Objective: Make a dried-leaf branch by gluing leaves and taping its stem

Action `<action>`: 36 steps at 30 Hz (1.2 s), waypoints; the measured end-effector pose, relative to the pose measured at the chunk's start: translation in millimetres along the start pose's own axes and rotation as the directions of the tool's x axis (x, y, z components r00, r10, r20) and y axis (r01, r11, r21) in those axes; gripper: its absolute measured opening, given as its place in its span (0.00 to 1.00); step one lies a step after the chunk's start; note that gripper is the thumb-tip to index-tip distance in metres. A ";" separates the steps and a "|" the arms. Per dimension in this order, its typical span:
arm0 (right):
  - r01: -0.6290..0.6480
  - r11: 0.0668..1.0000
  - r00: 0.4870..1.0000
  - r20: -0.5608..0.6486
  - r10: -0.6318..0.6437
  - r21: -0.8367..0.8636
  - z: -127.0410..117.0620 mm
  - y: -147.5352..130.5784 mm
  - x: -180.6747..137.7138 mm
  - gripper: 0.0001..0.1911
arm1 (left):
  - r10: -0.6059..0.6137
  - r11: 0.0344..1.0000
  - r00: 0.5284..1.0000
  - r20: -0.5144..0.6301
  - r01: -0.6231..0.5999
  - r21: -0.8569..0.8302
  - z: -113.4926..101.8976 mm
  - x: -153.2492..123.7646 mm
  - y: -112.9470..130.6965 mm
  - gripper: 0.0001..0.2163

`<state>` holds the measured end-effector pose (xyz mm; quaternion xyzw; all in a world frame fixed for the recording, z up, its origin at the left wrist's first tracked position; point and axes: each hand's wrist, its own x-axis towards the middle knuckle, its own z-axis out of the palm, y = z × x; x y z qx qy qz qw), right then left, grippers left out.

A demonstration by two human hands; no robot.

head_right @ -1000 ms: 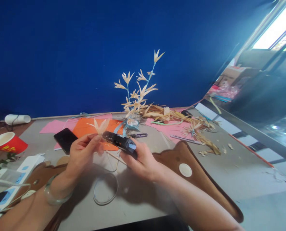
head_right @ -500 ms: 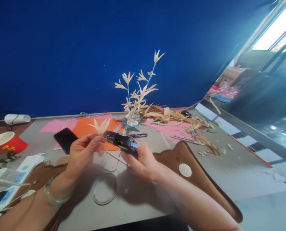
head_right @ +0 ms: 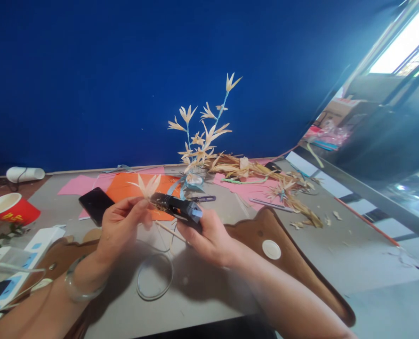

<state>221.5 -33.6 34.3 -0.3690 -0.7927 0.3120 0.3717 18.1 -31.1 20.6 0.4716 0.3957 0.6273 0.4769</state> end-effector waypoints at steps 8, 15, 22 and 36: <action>0.000 1.000 1.000 -0.004 0.000 -0.002 0.7 -2.2 0.2 0.12 | -0.004 1.000 1.000 0.011 0.005 -0.013 -0.2 -0.1 -1.2 0.08; 0.012 1.000 1.000 0.021 -0.012 -0.026 -0.9 -1.9 -1.4 0.10 | -0.002 0.999 1.000 0.019 0.003 -0.034 -0.8 -1.0 -1.7 0.07; 0.022 0.999 1.000 0.017 -0.021 -0.025 -1.4 -3.9 -1.5 0.10 | -0.003 0.999 1.000 0.006 0.003 -0.037 -0.2 -0.9 -2.4 0.07; 0.023 1.000 1.000 0.019 -0.023 -0.008 -2.3 -3.8 -1.3 0.10 | 0.006 1.000 1.000 -0.012 -0.007 -0.030 0.6 0.1 -2.3 0.08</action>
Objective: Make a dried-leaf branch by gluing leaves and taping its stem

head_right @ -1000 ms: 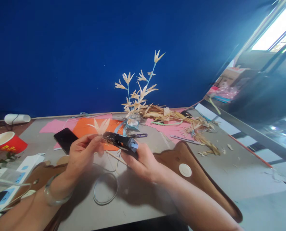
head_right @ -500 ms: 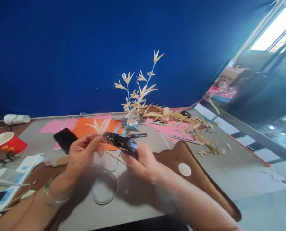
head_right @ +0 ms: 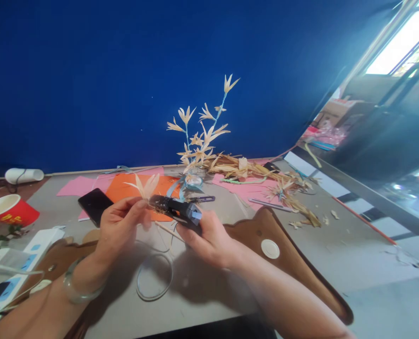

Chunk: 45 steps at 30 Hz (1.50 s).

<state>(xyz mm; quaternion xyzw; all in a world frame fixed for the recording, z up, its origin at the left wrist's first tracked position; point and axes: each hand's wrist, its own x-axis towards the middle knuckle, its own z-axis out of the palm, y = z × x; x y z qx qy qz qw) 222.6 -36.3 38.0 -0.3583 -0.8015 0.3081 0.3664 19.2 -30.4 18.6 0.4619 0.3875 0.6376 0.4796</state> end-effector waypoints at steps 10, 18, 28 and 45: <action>-0.005 0.999 1.000 -0.008 0.006 0.042 0.7 3.9 -1.5 0.11 | -0.011 1.000 1.000 0.009 0.011 0.001 1.0 -1.0 2.8 0.08; -0.012 0.996 1.000 0.013 0.011 0.091 0.3 1.8 -1.5 0.11 | -0.018 1.000 1.000 -0.002 0.018 -0.023 1.3 -0.9 1.8 0.08; -0.018 0.988 1.000 0.008 0.017 0.155 2.6 2.5 -1.7 0.14 | -0.034 0.997 0.999 -0.015 0.033 -0.065 3.8 0.6 3.5 0.08; -0.088 0.968 0.981 -0.191 0.043 -0.233 4.6 32.4 15.8 0.06 | -0.139 0.957 0.985 0.105 0.161 -0.241 -4.8 9.8 3.4 0.09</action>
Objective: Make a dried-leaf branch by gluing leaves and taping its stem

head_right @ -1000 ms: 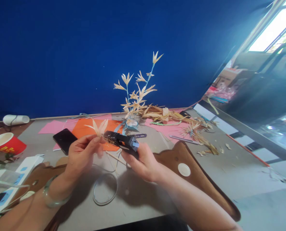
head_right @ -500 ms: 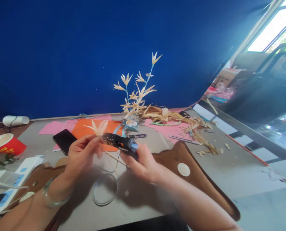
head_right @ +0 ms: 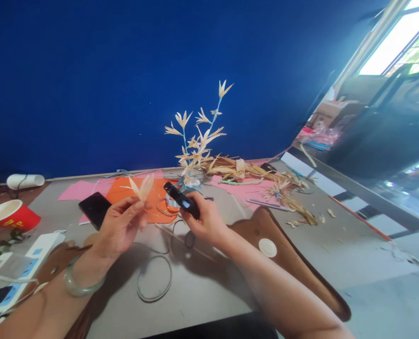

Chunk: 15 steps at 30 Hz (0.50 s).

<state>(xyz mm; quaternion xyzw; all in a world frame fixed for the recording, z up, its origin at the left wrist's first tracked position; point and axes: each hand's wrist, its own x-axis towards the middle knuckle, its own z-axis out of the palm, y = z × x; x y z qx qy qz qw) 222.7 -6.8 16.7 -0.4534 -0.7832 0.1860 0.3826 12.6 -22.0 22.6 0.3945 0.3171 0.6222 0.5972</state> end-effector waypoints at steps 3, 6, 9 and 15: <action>0.045 0.981 0.990 0.138 -0.019 -0.191 4.5 9.4 3.6 0.12 | -0.056 0.997 0.997 0.052 0.058 -0.046 -1.6 1.7 4.8 0.11; 0.166 0.935 0.959 0.273 -0.079 -0.312 8.5 15.9 6.2 0.14 | -0.113 0.990 0.988 0.103 0.121 -0.078 -3.2 2.2 8.6 0.11; 0.238 0.897 0.928 0.361 -0.096 -0.373 12.7 20.5 8.0 0.13 | -0.152 0.984 0.976 0.154 0.163 -0.066 -4.9 1.1 10.0 0.12; 0.289 0.849 0.903 0.421 -0.088 -0.442 19.1 27.0 8.9 0.12 | -0.189 0.981 0.957 0.221 0.192 0.006 -5.9 -1.9 9.5 0.15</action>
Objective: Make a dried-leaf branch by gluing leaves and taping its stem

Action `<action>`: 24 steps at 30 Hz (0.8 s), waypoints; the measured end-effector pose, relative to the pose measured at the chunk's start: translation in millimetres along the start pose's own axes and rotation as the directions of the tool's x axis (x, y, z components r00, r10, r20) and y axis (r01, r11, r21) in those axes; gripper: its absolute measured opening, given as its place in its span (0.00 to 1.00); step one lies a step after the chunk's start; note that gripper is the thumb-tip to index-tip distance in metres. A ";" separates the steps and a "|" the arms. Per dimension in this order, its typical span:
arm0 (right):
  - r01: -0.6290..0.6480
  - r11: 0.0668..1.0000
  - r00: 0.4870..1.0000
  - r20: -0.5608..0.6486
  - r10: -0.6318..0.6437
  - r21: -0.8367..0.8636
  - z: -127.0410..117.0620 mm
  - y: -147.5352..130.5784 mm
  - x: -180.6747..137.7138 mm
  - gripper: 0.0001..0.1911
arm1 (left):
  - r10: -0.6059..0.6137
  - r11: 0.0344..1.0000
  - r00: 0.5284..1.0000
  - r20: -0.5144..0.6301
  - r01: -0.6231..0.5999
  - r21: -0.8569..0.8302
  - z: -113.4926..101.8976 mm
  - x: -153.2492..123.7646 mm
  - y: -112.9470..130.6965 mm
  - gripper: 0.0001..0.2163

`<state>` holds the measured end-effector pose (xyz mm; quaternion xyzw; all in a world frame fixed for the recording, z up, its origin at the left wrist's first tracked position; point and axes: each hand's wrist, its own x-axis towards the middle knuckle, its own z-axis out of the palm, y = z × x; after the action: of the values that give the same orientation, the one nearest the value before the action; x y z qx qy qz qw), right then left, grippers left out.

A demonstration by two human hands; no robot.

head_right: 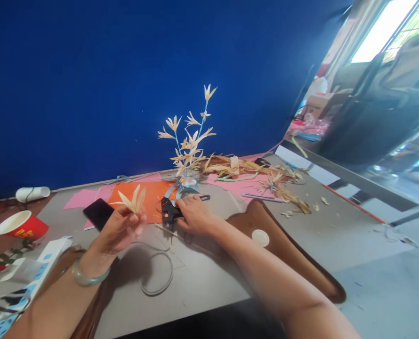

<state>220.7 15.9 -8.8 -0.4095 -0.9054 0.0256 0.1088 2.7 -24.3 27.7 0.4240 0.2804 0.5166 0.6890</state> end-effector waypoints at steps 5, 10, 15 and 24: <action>-0.010 1.000 0.998 0.059 0.011 -0.023 3.8 3.0 1.3 0.13 | -0.005 1.000 1.000 0.007 0.005 0.002 1.9 -0.7 -1.6 0.14; -0.033 0.998 0.994 0.106 0.039 -0.059 8.8 9.1 0.5 0.14 | 0.004 1.000 0.999 -0.039 -0.005 -0.002 9.9 -2.8 -5.1 0.14; -0.008 0.995 0.998 -0.057 0.014 0.102 0.4 7.8 -2.3 0.21 | 0.025 0.999 0.996 -0.085 -0.027 -0.023 14.4 -4.7 -13.8 0.12; 0.066 0.487 0.919 -0.243 0.311 0.871 -50.2 -47.4 -12.9 0.10 | 0.087 0.995 0.989 -0.117 -0.080 0.064 18.8 -7.3 -22.2 0.11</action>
<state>205.0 -27.4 44.3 -0.3609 -0.6987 0.4064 0.4652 26.5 -39.2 17.0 0.4240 0.3184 0.5610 0.6358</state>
